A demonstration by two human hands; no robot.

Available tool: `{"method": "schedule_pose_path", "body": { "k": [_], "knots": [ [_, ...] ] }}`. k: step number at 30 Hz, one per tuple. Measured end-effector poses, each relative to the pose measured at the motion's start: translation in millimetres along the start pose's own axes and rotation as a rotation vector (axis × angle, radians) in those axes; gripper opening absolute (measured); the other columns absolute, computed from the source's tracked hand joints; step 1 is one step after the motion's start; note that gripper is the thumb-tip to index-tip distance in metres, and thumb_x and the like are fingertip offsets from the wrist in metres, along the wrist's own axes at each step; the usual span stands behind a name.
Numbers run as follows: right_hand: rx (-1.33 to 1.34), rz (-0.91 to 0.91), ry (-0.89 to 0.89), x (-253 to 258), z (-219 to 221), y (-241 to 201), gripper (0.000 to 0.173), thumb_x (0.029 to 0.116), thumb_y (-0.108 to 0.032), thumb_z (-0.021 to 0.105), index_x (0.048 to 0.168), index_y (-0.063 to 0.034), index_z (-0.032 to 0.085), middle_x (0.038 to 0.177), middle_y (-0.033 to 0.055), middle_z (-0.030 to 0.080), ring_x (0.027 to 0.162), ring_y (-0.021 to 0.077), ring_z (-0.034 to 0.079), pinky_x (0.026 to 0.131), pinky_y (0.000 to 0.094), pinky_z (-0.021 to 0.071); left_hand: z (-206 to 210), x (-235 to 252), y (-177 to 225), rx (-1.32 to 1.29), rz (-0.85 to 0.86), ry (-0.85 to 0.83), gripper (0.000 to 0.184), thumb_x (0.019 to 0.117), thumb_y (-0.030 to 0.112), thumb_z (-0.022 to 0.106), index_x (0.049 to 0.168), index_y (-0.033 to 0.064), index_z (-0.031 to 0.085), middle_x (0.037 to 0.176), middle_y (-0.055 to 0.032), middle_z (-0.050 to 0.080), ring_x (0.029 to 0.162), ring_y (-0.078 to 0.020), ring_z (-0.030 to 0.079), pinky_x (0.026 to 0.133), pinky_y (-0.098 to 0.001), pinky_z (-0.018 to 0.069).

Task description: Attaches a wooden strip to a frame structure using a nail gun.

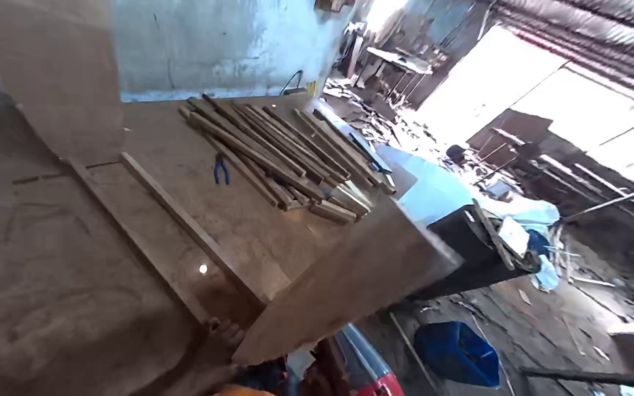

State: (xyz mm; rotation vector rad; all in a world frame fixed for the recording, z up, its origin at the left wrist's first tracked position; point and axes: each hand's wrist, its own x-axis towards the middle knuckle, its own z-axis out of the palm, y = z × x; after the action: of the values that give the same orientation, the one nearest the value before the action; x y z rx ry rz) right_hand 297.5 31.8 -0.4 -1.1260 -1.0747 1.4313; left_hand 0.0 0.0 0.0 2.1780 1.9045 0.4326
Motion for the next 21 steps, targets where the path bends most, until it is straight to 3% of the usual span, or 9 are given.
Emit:
{"method": "schedule_pose_path", "body": {
  "k": [3,6,10,17,21],
  "knots": [
    [0.02,0.037,-0.007,4,11,-15,0.013,0.0934,-0.005,0.058,0.094,-0.0095,0.07,0.081,-0.0025,0.07,0.078,0.0075,0.066,0.077,0.0291,0.0567,-14,8,5,0.009,-0.033,-0.108,0.035,0.0916,0.05,0.058,0.104,0.0194,0.07,0.103,-0.0014,0.071,0.104,-0.0243,0.065,0.103,-0.0555,0.0411],
    [0.001,0.135,0.063,4,41,-54,0.013,0.0894,0.0,0.054,0.087,-0.0083,0.063,0.075,-0.0036,0.066,0.073,0.0042,0.065,0.075,0.0236,0.0569,-27,19,9,0.009,-0.018,-0.09,0.039,0.0948,0.05,0.053,0.099,0.0155,0.071,0.097,-0.005,0.071,0.097,-0.0273,0.066,0.096,-0.0555,0.0433],
    [0.061,0.044,-0.026,10,6,-9,0.012,0.0907,-0.005,0.06,0.092,-0.0115,0.071,0.081,-0.0013,0.07,0.078,0.0087,0.066,0.076,0.0296,0.0572,-43,41,17,-0.018,-0.016,-0.119,0.043,0.0977,0.049,0.048,0.101,0.0126,0.072,0.096,-0.0079,0.072,0.096,-0.0294,0.068,0.097,-0.0586,0.0439],
    [0.057,0.086,0.034,11,1,-2,0.01,0.0892,-0.007,0.059,0.09,-0.0112,0.069,0.078,-0.0017,0.068,0.075,0.0092,0.066,0.076,0.03,0.057,-66,83,28,-0.037,-0.041,-0.272,0.049,0.1004,0.046,0.038,0.1,0.01,0.071,0.094,-0.0101,0.071,0.096,-0.0307,0.068,0.1,-0.059,0.0419],
    [0.059,0.1,0.11,6,2,-3,0.011,0.088,-0.004,0.06,0.09,-0.0099,0.069,0.078,-0.0008,0.069,0.075,0.0091,0.066,0.074,0.0294,0.0569,-76,106,36,0.016,-0.064,-0.33,0.049,0.0985,0.048,0.039,0.091,0.0101,0.07,0.085,-0.0119,0.07,0.089,-0.0328,0.068,0.094,-0.0593,0.0457]
  ]
}}
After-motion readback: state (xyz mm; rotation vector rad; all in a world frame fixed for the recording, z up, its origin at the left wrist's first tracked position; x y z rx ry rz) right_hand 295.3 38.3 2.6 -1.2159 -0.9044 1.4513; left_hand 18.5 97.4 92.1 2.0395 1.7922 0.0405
